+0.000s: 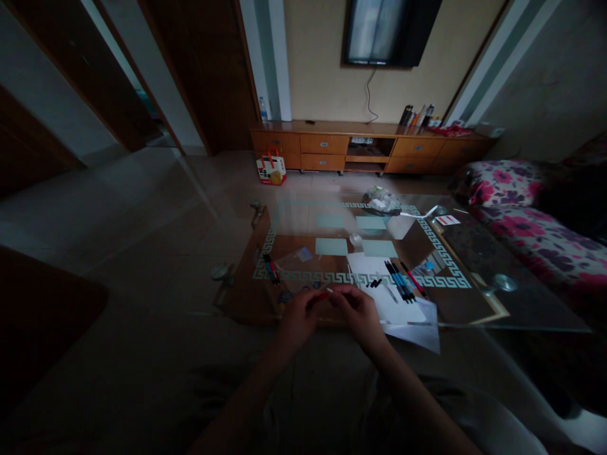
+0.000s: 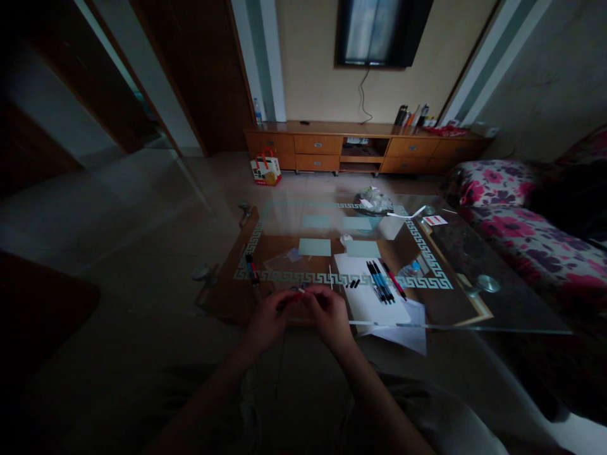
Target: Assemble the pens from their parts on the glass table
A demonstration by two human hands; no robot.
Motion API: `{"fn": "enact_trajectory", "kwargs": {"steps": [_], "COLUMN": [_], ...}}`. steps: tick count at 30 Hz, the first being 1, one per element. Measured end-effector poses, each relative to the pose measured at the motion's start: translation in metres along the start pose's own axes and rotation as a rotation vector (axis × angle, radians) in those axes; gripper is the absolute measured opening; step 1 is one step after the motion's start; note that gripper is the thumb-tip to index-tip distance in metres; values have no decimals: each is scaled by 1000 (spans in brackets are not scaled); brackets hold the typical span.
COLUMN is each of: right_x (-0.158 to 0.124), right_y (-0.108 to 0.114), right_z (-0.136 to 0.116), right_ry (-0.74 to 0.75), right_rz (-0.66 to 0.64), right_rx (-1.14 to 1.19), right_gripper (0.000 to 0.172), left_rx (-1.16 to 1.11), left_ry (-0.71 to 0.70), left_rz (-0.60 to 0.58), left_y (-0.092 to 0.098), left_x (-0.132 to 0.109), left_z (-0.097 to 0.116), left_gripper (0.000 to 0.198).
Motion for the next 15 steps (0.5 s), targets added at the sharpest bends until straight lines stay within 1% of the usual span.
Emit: {"fn": "enact_trajectory", "kwargs": {"steps": [3,5,10,15], "right_x": [1,1,-1,-2], "right_y": [6,8,8,7], "right_z": [-3,-6,-9,-19], "right_ry": [21,42,90,177], "right_rz": [44,48,53,49], "right_rx": [-3,-36,-168,-270], "right_gripper": [29,28,23,18], "left_rx": [-17,-13,1,-5], "left_ry": [10,12,2,1], "left_rz": [-21,-18,21,51], "left_y": [-1,0,3,6], "left_x": [1,1,2,2], "left_z": [1,2,2,0], "left_gripper": [21,21,20,20]}}
Point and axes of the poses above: each hand's wrist, its own x-axis towards the middle knuckle, its own y-axis out of the back of the hand, z = x × y, the point moved 7 cm from there along x, towards the middle knuckle, and after that the axes turned 7 degrees about x, right-handed, at the moved point
